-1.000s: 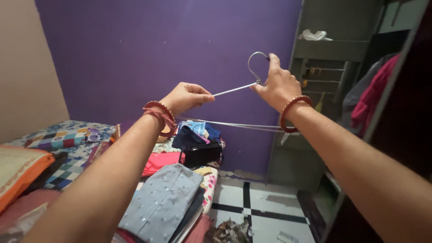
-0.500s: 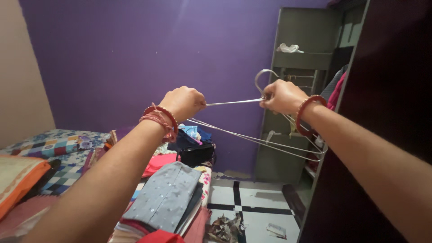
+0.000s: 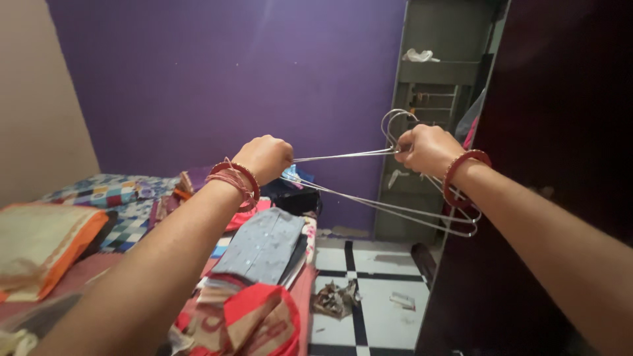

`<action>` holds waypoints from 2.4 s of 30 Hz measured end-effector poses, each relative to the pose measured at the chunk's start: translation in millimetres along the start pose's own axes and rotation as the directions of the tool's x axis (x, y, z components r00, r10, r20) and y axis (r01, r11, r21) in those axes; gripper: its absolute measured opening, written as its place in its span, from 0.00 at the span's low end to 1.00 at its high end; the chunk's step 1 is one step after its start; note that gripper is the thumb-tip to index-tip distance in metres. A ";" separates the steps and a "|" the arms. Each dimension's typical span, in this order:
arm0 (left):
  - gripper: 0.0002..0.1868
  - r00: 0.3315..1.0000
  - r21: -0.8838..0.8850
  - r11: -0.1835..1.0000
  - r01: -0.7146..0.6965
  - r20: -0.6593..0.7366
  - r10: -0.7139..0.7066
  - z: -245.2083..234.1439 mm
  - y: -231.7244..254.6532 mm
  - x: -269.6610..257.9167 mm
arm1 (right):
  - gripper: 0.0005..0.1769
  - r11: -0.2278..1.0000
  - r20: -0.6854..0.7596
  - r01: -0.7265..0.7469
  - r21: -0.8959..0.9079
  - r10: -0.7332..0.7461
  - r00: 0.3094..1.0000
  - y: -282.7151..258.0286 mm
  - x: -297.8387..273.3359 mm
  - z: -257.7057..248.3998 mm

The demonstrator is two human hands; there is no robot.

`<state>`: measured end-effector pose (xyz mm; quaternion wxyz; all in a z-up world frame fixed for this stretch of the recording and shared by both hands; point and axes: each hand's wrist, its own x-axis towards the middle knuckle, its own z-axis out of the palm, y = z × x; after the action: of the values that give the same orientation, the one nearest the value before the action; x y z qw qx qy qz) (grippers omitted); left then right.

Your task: The person removes jackets from plastic bags, places them on hangers, and hangs them in a wardrobe. The person handles a pink jacket, a black jacket, and a light purple jacket, placing each on a hanger and hanging it on the wardrobe rail.

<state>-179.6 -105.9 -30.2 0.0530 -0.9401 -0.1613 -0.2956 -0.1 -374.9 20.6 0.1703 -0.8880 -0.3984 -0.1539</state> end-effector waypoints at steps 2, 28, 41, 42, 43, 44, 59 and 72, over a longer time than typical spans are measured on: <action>0.09 0.998 0.048 0.999 0.007 0.065 -0.010 -14.2 2.5 -23.6 | 0.15 0.998 -0.043 0.035 -0.047 -0.037 0.998 -14.5 -15.1 -1.6; 0.08 0.987 0.261 0.965 0.000 0.156 -0.042 -165.7 -201.1 -265.1 | 0.14 0.945 -0.084 0.313 -0.098 -0.321 0.943 -378.1 -116.0 46.5; 0.12 0.995 0.142 0.989 0.034 0.091 -0.047 -187.4 -354.9 -355.3 | 0.14 0.924 -0.049 0.372 -0.088 -0.377 0.925 -550.0 -114.2 109.3; 0.13 0.995 0.132 0.991 0.034 0.087 -0.046 -185.4 -367.6 -356.7 | 0.14 0.924 -0.032 0.370 -0.093 -0.374 0.927 -562.3 -110.5 114.5; 0.11 0.994 0.165 0.986 0.036 0.097 -0.052 -181.8 -380.6 -358.5 | 0.14 0.924 -0.028 0.373 -0.079 -0.376 0.926 -573.7 -107.5 121.0; 0.10 0.993 0.198 0.980 0.037 0.107 -0.059 -177.5 -393.8 -359.7 | 0.14 0.924 -0.023 0.376 -0.065 -0.378 0.925 -584.7 -104.0 127.9; 0.07 0.981 0.293 0.956 -0.026 0.190 -0.031 -108.3 -608.5 -313.9 | 0.15 0.890 -0.028 0.455 0.022 -0.454 0.890 -712.5 32.5 253.3; 0.07 0.999 0.249 0.967 -0.051 -0.002 0.054 -58.7 -783.8 -316.5 | 0.15 0.829 0.003 0.554 0.076 -0.556 0.831 -853.5 94.4 357.9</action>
<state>-718.2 535.2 -160.0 0.1788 -0.9288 -0.1719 -0.2755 -539.6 372.1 -107.4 0.1453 -0.7292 -0.6465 -0.1712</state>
